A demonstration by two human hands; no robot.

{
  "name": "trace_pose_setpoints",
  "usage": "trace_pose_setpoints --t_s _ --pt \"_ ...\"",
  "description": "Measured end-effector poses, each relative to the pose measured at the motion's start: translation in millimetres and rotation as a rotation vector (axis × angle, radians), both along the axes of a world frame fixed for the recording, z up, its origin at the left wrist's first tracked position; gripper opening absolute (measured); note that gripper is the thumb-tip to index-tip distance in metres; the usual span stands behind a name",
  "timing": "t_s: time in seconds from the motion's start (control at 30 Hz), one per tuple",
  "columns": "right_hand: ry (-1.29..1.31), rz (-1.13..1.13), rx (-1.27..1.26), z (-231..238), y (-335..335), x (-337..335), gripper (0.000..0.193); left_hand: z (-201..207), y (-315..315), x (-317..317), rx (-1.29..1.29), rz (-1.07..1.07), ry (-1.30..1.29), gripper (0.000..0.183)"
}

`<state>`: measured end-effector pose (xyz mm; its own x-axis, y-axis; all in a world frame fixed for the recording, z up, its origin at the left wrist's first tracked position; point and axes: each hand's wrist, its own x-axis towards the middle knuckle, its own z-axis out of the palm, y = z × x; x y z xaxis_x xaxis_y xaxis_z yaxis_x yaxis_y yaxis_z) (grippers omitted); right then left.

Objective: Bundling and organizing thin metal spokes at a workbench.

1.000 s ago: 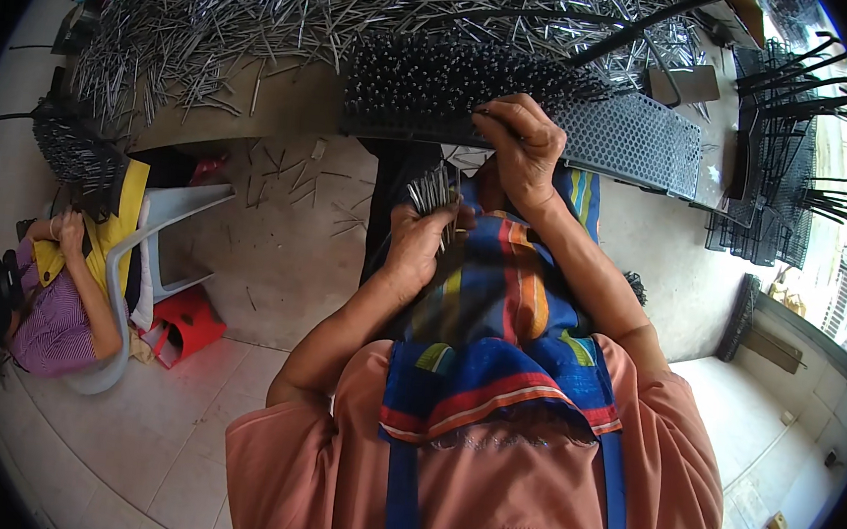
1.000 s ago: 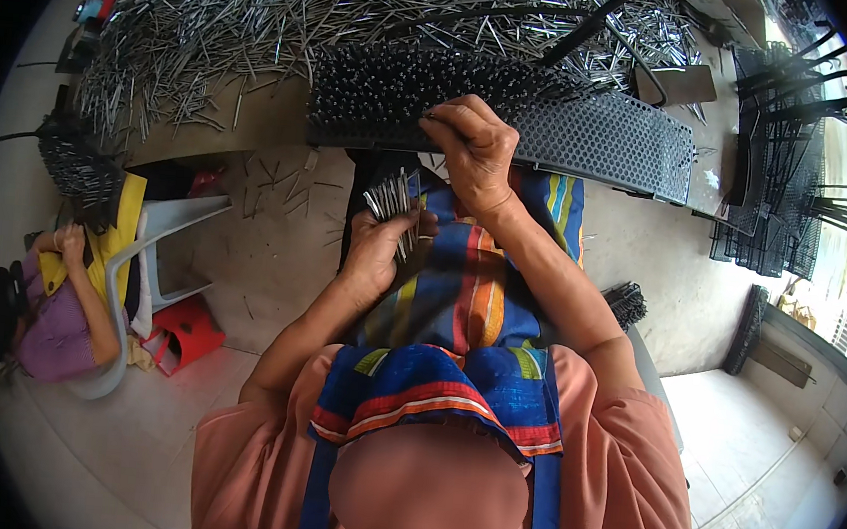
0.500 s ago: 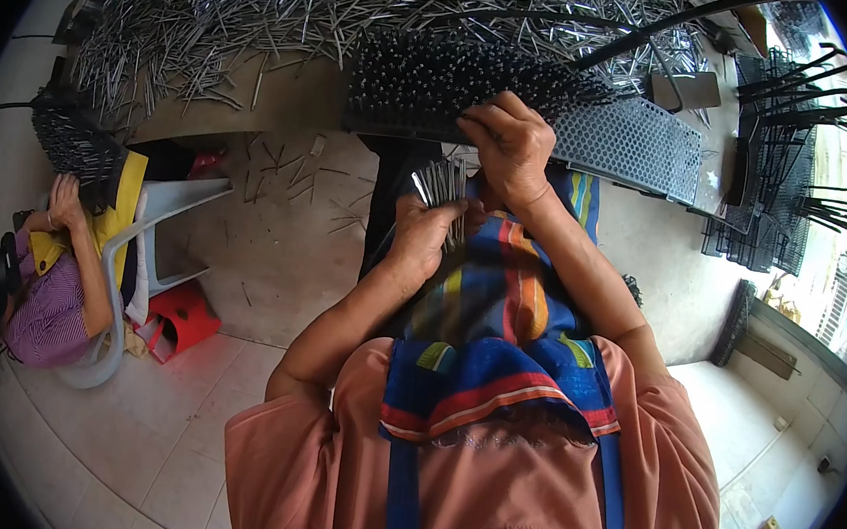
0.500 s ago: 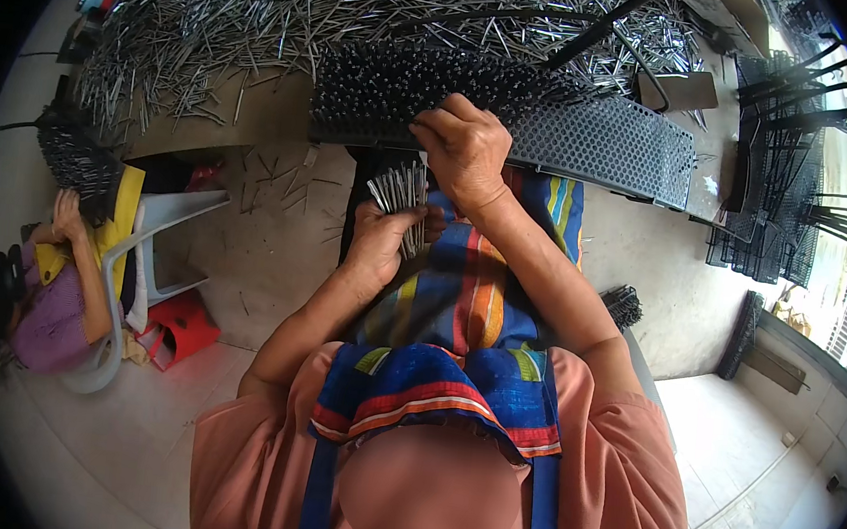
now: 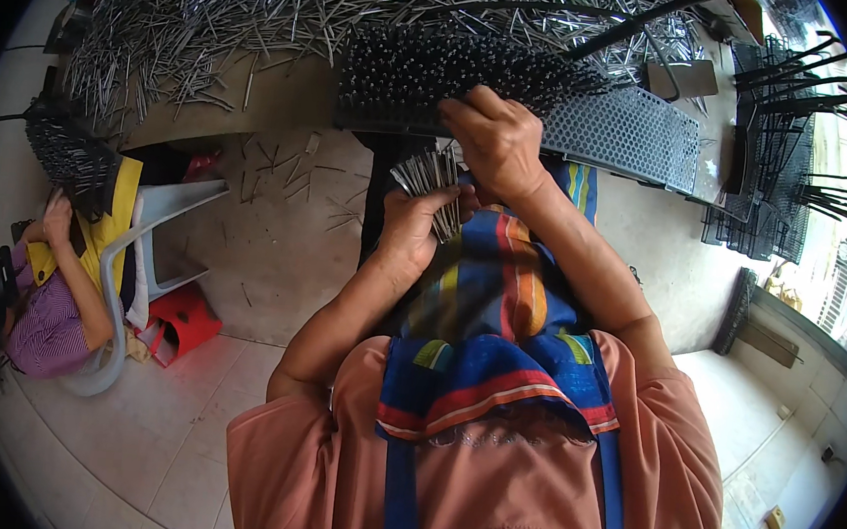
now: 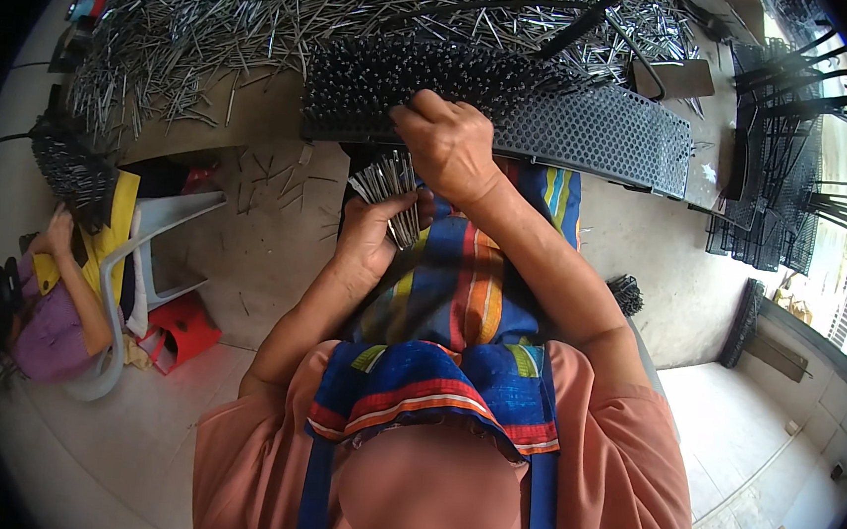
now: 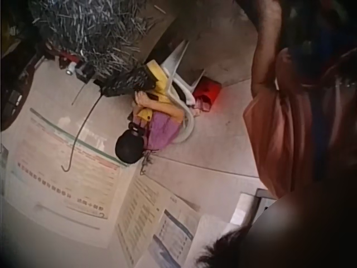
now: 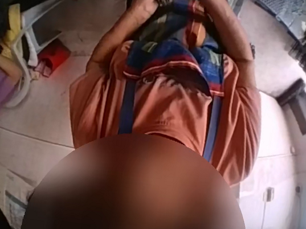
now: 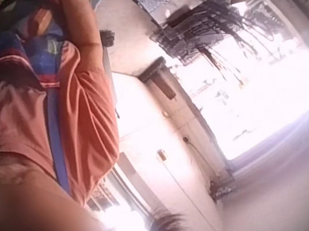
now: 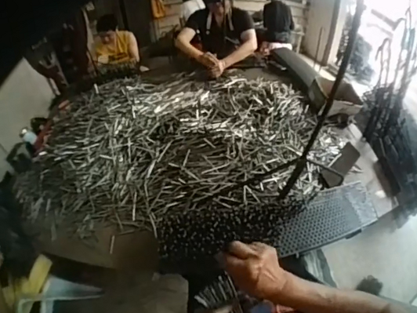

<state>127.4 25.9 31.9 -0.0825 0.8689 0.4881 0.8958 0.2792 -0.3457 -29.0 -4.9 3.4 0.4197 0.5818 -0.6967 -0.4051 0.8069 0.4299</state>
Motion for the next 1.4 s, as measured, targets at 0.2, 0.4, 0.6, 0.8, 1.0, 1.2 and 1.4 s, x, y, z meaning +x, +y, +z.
trace_pose_setpoints --t_s 0.2,0.4,0.6,0.8,1.0,1.2,1.4 --pt "0.800 -0.189 -0.833 3.6 -28.0 9.4 0.024 6.7 -0.6 1.8 0.079 -0.038 -0.060 0.022" --pt "1.220 -0.288 -0.716 -3.1 -38.0 14.6 0.009 -1.0 -2.2 1.4 -0.016 -0.032 -0.007 0.026" --pt "0.891 -0.220 -0.101 4.3 -22.4 21.3 0.008 -11.2 -15.0 -1.2 0.041 -0.097 0.047 0.018" --pt "0.775 -0.129 -0.043 -1.9 -24.5 23.1 0.011 0.0 -14.3 -0.9 0.000 -0.132 0.092 0.015" --pt "0.592 0.019 -0.031 1.4 -28.9 23.6 0.015 -0.6 -11.7 2.7 0.014 -0.085 0.055 0.018" --pt "0.188 0.165 0.070 -6.0 -47.5 17.4 0.025 1.1 -9.0 3.4 -0.009 -0.047 0.015 0.016" --pt "0.255 0.071 0.039 1.5 -33.8 25.5 0.022 -0.8 -7.8 6.4 0.011 -0.121 0.025 0.025"
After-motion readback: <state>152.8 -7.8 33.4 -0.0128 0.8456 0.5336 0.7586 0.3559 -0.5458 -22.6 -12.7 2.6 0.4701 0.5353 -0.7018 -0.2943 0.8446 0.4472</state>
